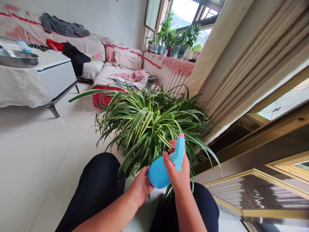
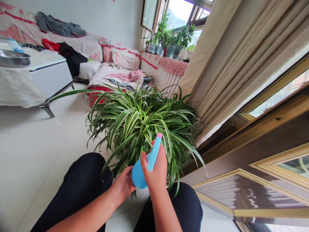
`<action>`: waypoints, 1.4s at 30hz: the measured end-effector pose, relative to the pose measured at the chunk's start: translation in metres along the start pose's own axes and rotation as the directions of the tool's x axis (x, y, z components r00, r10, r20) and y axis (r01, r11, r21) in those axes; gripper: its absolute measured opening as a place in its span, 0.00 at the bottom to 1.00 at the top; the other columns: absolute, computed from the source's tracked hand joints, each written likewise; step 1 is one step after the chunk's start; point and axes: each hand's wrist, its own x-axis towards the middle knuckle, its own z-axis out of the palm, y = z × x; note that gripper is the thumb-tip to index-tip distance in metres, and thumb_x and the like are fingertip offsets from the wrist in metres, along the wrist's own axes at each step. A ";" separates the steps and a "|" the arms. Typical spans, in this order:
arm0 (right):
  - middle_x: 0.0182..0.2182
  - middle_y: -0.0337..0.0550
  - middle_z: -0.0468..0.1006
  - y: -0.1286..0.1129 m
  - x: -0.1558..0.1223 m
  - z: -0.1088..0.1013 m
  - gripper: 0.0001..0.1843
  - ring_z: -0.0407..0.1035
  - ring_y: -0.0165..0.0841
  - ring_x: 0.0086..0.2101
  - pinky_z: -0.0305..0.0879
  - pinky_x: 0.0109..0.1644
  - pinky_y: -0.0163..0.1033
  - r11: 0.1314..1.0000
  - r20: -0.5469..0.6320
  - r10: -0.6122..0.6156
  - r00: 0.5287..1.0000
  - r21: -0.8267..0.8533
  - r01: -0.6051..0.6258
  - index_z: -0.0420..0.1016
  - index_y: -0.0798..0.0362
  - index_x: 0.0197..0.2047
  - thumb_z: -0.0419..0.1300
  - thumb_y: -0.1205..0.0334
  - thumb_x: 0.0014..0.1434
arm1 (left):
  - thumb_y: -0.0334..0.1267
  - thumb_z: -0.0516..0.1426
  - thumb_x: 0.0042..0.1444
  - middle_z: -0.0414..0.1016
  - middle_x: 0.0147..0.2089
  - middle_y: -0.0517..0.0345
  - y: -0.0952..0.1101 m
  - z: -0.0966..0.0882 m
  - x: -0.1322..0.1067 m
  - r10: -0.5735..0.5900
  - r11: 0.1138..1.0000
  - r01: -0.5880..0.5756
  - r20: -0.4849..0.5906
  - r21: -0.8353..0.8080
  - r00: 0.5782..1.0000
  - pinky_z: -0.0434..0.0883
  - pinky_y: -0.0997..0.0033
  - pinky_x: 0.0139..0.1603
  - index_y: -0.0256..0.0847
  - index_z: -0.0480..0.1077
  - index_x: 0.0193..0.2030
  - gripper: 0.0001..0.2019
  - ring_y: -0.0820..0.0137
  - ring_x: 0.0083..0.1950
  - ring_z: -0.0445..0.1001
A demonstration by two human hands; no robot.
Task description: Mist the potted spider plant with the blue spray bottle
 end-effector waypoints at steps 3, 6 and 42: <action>0.32 0.40 0.75 0.000 -0.001 0.001 0.24 0.68 0.32 0.27 0.69 0.33 0.40 0.999 0.030 -0.018 0.999 -0.037 0.019 0.70 0.52 0.54 0.60 0.56 0.54 | 0.34 0.49 0.64 0.79 0.29 0.52 -0.004 -0.002 0.002 -0.013 1.000 0.013 -0.005 -0.007 1.000 0.72 0.70 0.33 0.33 0.70 0.38 0.10 0.69 0.28 0.76; 0.28 0.38 0.73 0.000 -0.002 0.001 0.23 0.67 0.32 0.25 0.66 0.30 0.39 0.999 0.067 0.003 0.998 -0.052 0.000 0.71 0.53 0.52 0.60 0.55 0.54 | 0.34 0.50 0.63 0.79 0.28 0.53 -0.009 -0.005 0.006 -0.035 0.999 0.035 -0.007 -0.021 0.999 0.72 0.70 0.32 0.33 0.70 0.37 0.10 0.69 0.28 0.76; 0.44 0.52 0.76 -0.008 -0.006 0.011 0.25 0.74 0.44 0.42 0.73 0.46 0.52 0.993 0.188 -0.054 0.981 -0.091 0.073 0.67 0.54 0.55 0.60 0.57 0.54 | 0.34 0.48 0.62 0.76 0.28 0.56 -0.012 -0.008 0.011 -0.068 0.995 0.065 -0.035 -0.074 0.997 0.71 0.70 0.35 0.36 0.68 0.37 0.08 0.69 0.29 0.74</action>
